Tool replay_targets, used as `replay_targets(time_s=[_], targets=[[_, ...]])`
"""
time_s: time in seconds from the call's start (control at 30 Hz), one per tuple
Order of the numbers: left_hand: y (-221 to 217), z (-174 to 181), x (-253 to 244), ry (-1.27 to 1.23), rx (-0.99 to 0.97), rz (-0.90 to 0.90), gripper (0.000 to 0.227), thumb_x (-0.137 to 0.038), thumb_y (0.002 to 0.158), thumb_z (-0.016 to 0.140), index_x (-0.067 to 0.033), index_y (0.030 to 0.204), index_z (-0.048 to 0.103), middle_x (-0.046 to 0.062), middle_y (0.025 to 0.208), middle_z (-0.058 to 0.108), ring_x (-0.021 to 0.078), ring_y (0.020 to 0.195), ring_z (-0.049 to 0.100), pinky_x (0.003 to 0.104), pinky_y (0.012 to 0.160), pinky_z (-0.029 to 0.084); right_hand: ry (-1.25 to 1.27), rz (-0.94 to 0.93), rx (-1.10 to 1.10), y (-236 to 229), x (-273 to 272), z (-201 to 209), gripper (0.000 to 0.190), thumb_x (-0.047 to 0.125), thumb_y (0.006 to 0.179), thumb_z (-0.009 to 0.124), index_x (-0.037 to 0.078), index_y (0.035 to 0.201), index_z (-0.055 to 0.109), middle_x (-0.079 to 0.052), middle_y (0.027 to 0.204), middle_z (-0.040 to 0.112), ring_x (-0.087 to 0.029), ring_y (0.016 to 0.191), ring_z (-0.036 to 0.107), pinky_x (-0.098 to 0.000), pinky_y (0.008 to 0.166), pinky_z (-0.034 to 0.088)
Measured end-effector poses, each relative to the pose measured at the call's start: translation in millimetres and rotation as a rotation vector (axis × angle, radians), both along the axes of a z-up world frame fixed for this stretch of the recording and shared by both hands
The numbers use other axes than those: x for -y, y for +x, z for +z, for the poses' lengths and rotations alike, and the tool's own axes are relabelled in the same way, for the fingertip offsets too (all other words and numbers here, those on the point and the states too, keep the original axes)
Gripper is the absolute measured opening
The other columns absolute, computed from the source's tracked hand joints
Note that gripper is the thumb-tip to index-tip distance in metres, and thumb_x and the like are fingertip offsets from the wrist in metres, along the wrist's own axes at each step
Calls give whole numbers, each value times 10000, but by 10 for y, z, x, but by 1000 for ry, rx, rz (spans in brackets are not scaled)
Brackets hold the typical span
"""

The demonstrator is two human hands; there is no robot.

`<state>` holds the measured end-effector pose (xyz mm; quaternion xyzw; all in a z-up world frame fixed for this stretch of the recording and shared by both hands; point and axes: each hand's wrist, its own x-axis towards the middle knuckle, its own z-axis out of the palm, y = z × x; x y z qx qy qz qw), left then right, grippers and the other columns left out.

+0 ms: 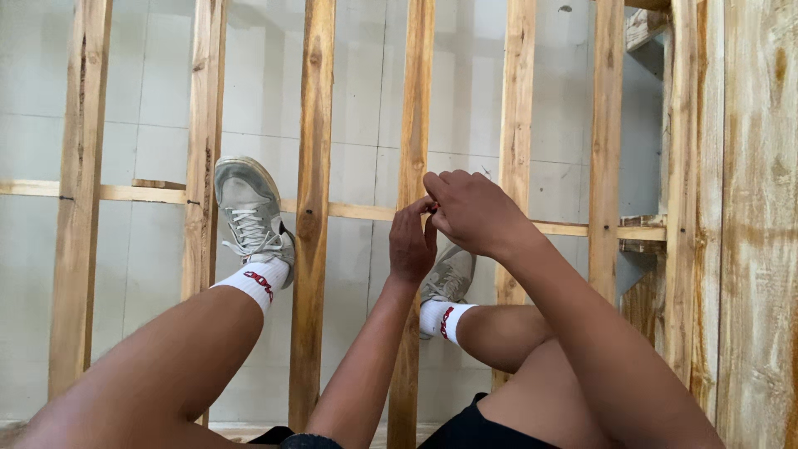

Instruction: The person uses a screwdriver to tighten a screw on a wooden bed frame while sitting on the floor.

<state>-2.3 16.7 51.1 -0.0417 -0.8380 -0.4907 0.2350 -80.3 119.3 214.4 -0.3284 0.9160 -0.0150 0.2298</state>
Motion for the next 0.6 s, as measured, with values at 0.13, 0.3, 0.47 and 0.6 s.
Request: replay_targets(time_s=[0.13, 0.3, 0.47, 0.6], targets=[[7, -40, 0, 19, 0, 33, 186, -151, 1031, 601, -139, 1216, 587, 6, 1033, 641, 236, 944, 668, 366, 863, 528, -23, -25, 30, 28, 17, 37, 234, 172, 940, 472, 91, 1148, 543, -147, 882, 634, -344, 861, 685, -450, 826, 553], [29, -79, -24, 2, -6, 88, 167, -187, 1035, 603, -135, 1195, 602, 6, 1020, 660, 216, 931, 689, 373, 850, 527, -29, 12, -13, 12, 76, 40, 209, 154, 954, 488, 72, 1143, 526, -169, 878, 639, -366, 838, 700, -477, 799, 566], [56, -101, -65, 49, 19, 118, 184, -185, 1028, 627, -129, 1203, 613, 2, 1051, 662, 209, 976, 692, 355, 897, 532, -8, 30, -21, 74, 34, 39, 188, 151, 966, 492, 82, 1134, 542, -131, 877, 621, -303, 799, 672, -397, 778, 551], [279, -265, -60, 125, 217, 288, 623, -216, 884, 821, -25, 1384, 503, 220, 1353, 581, 412, 1258, 587, 510, 1068, 480, 147, 271, -201, 102, 35, 36, 143, 113, 942, 571, 85, 1082, 587, -98, 888, 590, -259, 773, 620, -370, 724, 511]])
